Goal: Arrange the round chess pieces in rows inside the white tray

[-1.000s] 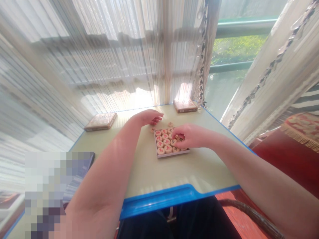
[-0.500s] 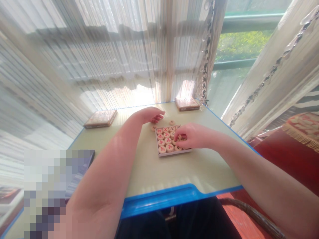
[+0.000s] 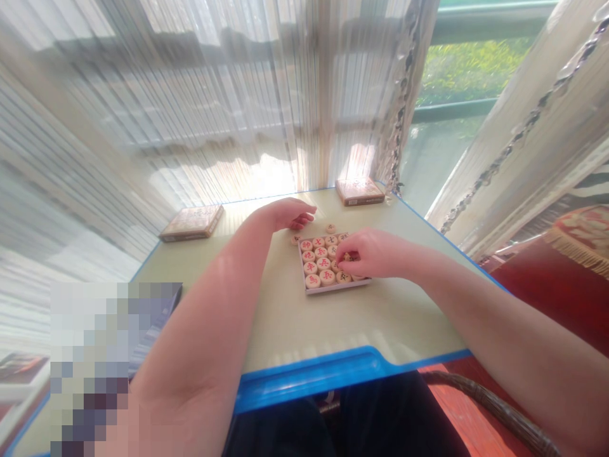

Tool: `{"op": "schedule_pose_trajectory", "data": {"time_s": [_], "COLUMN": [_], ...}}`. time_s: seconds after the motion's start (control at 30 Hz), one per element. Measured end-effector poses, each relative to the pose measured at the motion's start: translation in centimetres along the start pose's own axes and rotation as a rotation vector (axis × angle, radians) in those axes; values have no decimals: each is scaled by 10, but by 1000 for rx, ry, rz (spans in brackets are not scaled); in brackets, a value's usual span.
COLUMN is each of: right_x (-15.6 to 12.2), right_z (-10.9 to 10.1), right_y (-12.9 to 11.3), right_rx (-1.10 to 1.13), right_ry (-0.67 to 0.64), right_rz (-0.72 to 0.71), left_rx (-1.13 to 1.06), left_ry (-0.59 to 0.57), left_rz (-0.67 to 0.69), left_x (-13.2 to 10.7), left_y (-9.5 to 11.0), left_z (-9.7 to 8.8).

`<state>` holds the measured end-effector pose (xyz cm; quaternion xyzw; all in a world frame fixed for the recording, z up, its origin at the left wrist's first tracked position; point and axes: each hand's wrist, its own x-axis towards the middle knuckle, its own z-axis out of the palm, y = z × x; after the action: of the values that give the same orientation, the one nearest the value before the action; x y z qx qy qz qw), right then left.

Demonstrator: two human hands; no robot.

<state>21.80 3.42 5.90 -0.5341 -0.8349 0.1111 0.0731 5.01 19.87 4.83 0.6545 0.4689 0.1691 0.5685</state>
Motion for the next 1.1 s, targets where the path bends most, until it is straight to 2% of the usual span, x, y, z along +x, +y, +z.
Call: {"op": "schedule_pose_trajectory", "data": {"time_s": [0.4, 0.73, 1.1], "right_x": [-7, -6, -4], "right_z": [-6, -5, -4], "right_y": [-9, -4, -2], "right_rx": [22, 63, 118], "right_ry": [-38, -72, -24], "right_rz": [-34, -36, -23], "left_rx": [0, 20, 62], "left_ry": [-12, -21, -12], "left_rz": [2, 13, 45], "left_x": [4, 3, 3], "left_y": [-3, -3, -4], "left_z": [-3, -2, -1]}}
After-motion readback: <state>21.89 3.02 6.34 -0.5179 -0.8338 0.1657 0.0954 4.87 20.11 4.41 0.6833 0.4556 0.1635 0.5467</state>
